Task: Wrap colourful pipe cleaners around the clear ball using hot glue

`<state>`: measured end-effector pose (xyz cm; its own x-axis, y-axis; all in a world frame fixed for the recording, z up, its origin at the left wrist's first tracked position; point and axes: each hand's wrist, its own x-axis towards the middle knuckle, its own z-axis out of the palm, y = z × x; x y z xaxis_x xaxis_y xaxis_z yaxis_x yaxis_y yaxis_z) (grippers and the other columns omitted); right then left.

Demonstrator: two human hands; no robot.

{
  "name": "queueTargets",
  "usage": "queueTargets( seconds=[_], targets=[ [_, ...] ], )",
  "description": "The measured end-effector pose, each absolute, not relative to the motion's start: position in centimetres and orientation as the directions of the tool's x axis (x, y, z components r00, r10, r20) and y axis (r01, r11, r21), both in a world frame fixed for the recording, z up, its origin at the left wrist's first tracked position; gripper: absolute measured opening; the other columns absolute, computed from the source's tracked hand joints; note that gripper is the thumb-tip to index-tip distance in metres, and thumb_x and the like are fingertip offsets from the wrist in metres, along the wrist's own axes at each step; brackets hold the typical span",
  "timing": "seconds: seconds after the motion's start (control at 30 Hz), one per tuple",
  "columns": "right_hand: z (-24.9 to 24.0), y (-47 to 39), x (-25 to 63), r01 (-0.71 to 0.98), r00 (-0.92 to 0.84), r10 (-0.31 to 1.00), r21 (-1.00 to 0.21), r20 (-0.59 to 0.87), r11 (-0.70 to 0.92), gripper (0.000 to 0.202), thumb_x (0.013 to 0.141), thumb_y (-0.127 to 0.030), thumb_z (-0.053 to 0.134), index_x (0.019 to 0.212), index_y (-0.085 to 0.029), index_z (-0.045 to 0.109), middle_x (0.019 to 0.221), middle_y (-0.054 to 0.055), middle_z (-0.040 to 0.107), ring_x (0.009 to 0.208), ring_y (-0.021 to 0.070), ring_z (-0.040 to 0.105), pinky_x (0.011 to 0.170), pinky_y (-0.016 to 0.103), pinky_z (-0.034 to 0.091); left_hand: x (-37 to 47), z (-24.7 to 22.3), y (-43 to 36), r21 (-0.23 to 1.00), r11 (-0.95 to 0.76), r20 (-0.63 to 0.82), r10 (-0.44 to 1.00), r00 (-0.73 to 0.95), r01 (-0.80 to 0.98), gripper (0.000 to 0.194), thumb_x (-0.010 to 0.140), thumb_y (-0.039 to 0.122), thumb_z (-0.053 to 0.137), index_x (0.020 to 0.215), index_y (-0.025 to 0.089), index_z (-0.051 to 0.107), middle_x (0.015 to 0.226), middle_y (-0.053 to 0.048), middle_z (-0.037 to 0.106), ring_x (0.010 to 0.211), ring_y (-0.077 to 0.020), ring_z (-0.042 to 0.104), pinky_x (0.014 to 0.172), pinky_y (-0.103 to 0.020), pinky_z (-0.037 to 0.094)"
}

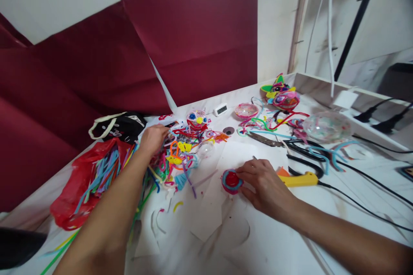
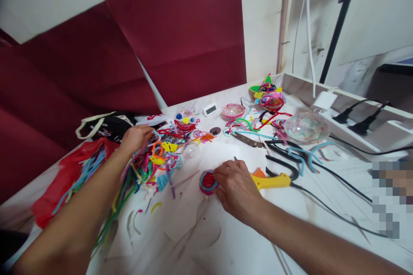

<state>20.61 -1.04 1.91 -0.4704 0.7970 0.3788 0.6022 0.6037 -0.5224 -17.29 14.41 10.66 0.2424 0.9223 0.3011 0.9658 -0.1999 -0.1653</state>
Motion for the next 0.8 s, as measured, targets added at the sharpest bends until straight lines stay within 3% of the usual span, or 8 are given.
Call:
queueTargets(
  seconds=[0.2,0.37,0.57,0.63,0.8],
  targets=[
    [1.8,-1.1,20.6,0.598,-0.471,0.79,-0.516,0.393,0.614,0.017,0.086,-0.016,0.066,0.099,-0.023,0.075,0.103,0.003,0.074,0.1,0.0244,0.059,0.086,0.042,0.035,-18.7,12.5,13.4,-0.091,-0.076,0.46,0.881,0.109,0.993,0.033,0.09,0.032,0.048,0.101,0.017,0.075,0.102,-0.009,0.077,0.095,-0.0245,0.069,0.082,-0.028,0.05],
    [1.8,-1.2,20.7,0.601,-0.475,0.787,-0.509,0.394,0.617,0.02,0.088,-0.017,0.063,0.103,-0.023,0.075,0.102,0.004,0.074,0.099,0.0249,0.059,0.085,0.042,0.036,-18.8,13.0,13.0,-0.031,-0.027,0.507,0.861,0.039,0.999,0.041,0.091,0.037,0.041,0.105,0.015,0.073,0.101,-0.011,0.077,0.09,-0.0243,0.069,0.08,-0.029,0.05],
    [1.8,-1.1,20.6,0.6,-0.477,0.784,-0.505,0.397,0.62,0.02,0.085,-0.016,0.065,0.102,-0.023,0.075,0.104,0.004,0.074,0.101,0.026,0.06,0.086,0.043,0.036,-17.3,11.3,11.9,-0.059,-0.211,0.303,0.927,0.219,0.976,0.026,0.078,0.033,0.052,0.082,0.022,0.075,0.085,-0.003,0.077,0.079,-0.0215,0.069,0.074,-0.027,0.052],
    [1.8,-1.0,20.6,0.604,-0.474,0.789,-0.508,0.39,0.614,0.02,0.084,-0.016,0.066,0.101,-0.023,0.075,0.104,0.005,0.075,0.101,0.0262,0.06,0.086,0.043,0.036,-16.7,10.5,11.4,-0.076,-0.275,0.229,0.931,0.286,0.958,0.026,0.074,0.027,0.052,0.083,0.023,0.077,0.082,-0.002,0.077,0.078,-0.021,0.07,0.075,-0.027,0.053],
    [1.9,-1.0,20.6,0.61,-0.471,0.796,-0.512,0.38,0.605,0.021,0.082,-0.014,0.066,0.1,-0.021,0.075,0.107,0.006,0.075,0.103,0.0263,0.06,0.088,0.042,0.036,-14.1,10.5,10.7,-0.138,-0.311,0.252,0.907,0.337,0.94,0.04,0.083,0.02,0.042,0.103,0.019,0.075,0.111,-0.008,0.072,0.1,-0.0239,0.067,0.093,-0.034,0.052]
  ],
)
